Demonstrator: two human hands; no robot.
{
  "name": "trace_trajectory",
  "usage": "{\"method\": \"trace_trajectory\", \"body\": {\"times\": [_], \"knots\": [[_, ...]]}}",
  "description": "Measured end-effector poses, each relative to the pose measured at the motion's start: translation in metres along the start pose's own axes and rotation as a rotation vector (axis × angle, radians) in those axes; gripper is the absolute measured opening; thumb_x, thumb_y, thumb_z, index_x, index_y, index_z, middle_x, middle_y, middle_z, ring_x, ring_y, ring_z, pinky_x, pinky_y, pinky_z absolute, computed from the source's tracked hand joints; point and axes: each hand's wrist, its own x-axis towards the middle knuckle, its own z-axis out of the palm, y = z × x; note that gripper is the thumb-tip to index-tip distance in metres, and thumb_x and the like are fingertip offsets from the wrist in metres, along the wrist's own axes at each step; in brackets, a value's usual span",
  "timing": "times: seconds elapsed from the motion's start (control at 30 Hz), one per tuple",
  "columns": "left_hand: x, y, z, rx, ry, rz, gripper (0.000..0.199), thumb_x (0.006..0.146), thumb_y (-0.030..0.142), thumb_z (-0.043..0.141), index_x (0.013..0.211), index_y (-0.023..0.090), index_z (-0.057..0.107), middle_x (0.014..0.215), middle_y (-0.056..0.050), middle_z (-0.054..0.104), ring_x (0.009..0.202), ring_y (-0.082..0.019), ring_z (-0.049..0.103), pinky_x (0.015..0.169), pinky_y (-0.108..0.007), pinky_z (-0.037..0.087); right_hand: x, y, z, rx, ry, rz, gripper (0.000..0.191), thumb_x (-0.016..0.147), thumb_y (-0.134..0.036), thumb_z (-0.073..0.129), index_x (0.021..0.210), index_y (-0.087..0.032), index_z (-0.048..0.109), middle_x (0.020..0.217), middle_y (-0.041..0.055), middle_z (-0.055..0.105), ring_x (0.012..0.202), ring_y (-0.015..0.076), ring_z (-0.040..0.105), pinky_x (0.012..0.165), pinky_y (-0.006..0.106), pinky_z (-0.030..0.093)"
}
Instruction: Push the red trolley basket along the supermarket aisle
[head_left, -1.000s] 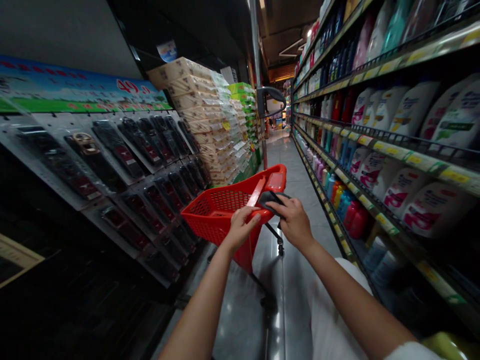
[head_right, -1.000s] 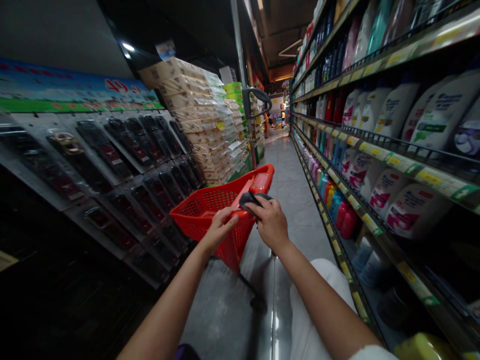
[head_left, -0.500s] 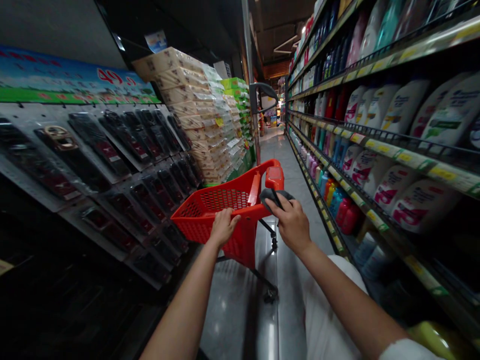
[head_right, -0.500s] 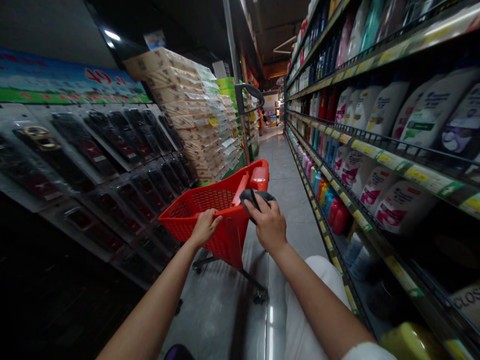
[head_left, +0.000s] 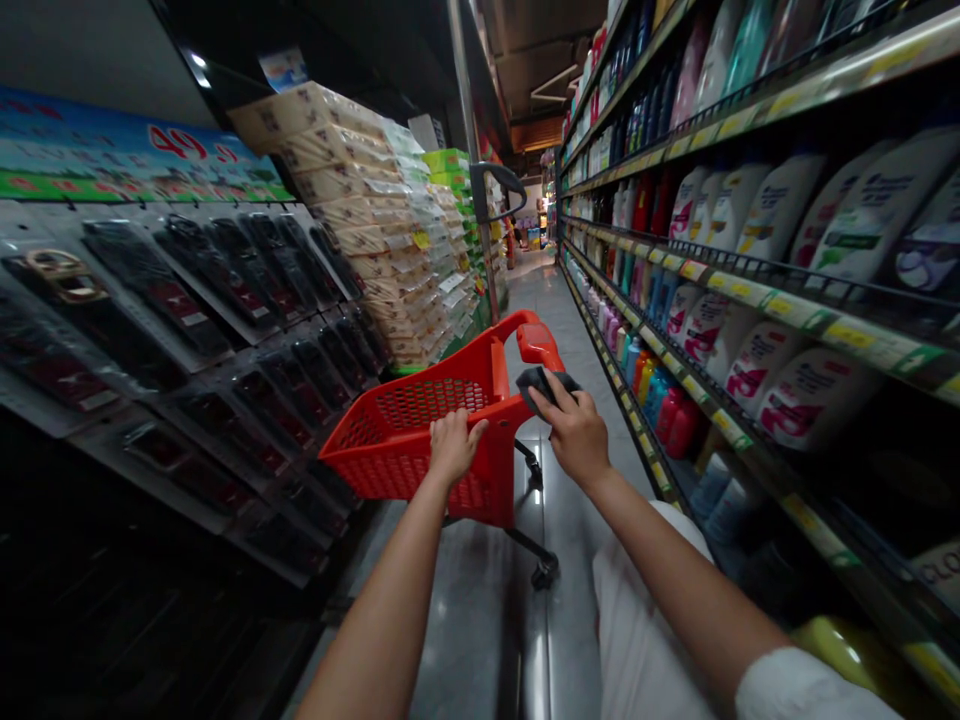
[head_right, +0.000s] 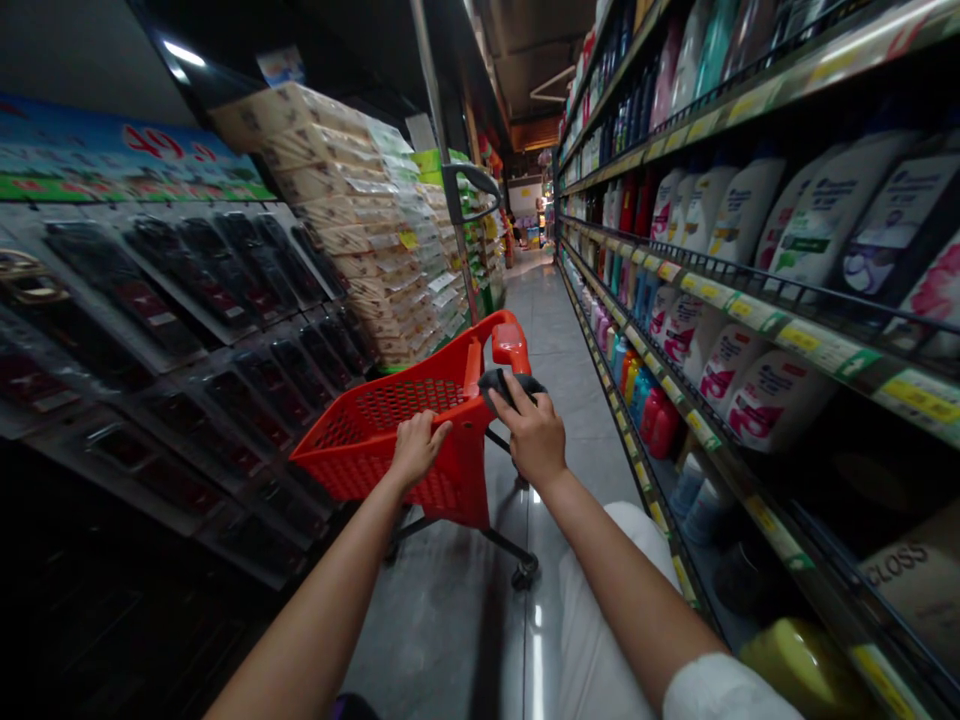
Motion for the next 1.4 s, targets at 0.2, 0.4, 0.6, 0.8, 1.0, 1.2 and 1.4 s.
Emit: {"method": "trace_trajectory", "body": {"times": [0.2, 0.4, 0.6, 0.8, 1.0, 1.2, 1.4], "knots": [[-0.001, 0.013, -0.002, 0.034, 0.026, -0.034, 0.039, 0.100, 0.049, 0.035, 0.112, 0.018, 0.055, 0.115, -0.014, 0.063, 0.110, -0.027, 0.057, 0.100, -0.040, 0.037, 0.006, -0.012, 0.005, 0.016, 0.102, 0.113, 0.071, 0.076, 0.003, 0.047, 0.137, -0.031, 0.061, 0.150, -0.0026, 0.051, 0.099, 0.0248, 0.048, 0.090, 0.037, 0.052], [-0.015, 0.010, -0.001, 0.059, 0.055, -0.028, 0.046, 0.100, 0.051, 0.032, 0.116, 0.016, 0.056, 0.115, -0.014, 0.064, 0.111, -0.029, 0.056, 0.099, -0.039, 0.037, -0.010, -0.021, -0.001, -0.058, -0.018, -0.084, 0.064, 0.085, -0.005, 0.049, 0.138, -0.039, 0.058, 0.149, -0.0084, 0.052, 0.096, 0.0249, 0.048, 0.075, 0.035, 0.053], [-0.021, 0.028, -0.003, 0.088, 0.080, -0.073, 0.052, 0.099, 0.055, 0.028, 0.118, 0.016, 0.057, 0.114, -0.014, 0.065, 0.111, -0.029, 0.057, 0.099, -0.040, 0.038, -0.005, -0.018, 0.013, -0.025, 0.090, 0.060, 0.066, 0.081, 0.000, 0.049, 0.136, -0.035, 0.061, 0.148, -0.0053, 0.054, 0.103, 0.0245, 0.048, 0.089, 0.035, 0.051], [-0.024, 0.034, -0.011, 0.042, 0.060, 0.006, 0.042, 0.102, 0.047, 0.026, 0.107, 0.019, 0.058, 0.107, -0.010, 0.069, 0.104, -0.026, 0.061, 0.087, -0.035, 0.042, 0.007, 0.011, 0.002, -0.030, -0.001, 0.022, 0.070, 0.079, -0.001, 0.049, 0.138, -0.038, 0.058, 0.151, -0.0072, 0.050, 0.099, 0.0243, 0.050, 0.084, 0.035, 0.052], [-0.019, -0.014, -0.008, -0.084, -0.176, 0.107, 0.046, 0.103, 0.048, 0.022, 0.092, 0.024, 0.061, 0.092, -0.004, 0.072, 0.090, -0.022, 0.067, 0.075, -0.029, 0.042, 0.029, 0.035, 0.004, 0.056, 0.077, 0.221, 0.072, 0.075, 0.000, 0.044, 0.140, -0.030, 0.058, 0.152, -0.0014, 0.048, 0.101, 0.0255, 0.052, 0.093, 0.040, 0.050], [-0.013, -0.024, 0.000, -0.316, -0.247, 0.170, 0.049, 0.100, 0.050, 0.026, 0.096, 0.024, 0.068, 0.103, -0.003, 0.075, 0.098, -0.019, 0.068, 0.083, -0.026, 0.045, -0.001, -0.015, 0.034, 0.020, -0.116, 0.003, 0.068, 0.082, -0.004, 0.046, 0.142, -0.036, 0.055, 0.156, -0.0065, 0.043, 0.103, 0.0260, 0.051, 0.083, 0.038, 0.053], [-0.023, -0.011, 0.000, -0.229, -0.205, 0.079, 0.051, 0.100, 0.051, 0.025, 0.108, 0.028, 0.069, 0.110, -0.004, 0.075, 0.104, -0.023, 0.068, 0.085, -0.029, 0.047, 0.014, 0.009, 0.023, -0.007, -0.137, -0.027, 0.062, 0.086, -0.008, 0.049, 0.138, -0.039, 0.058, 0.152, -0.0062, 0.049, 0.103, 0.0257, 0.051, 0.081, 0.038, 0.052]]}}
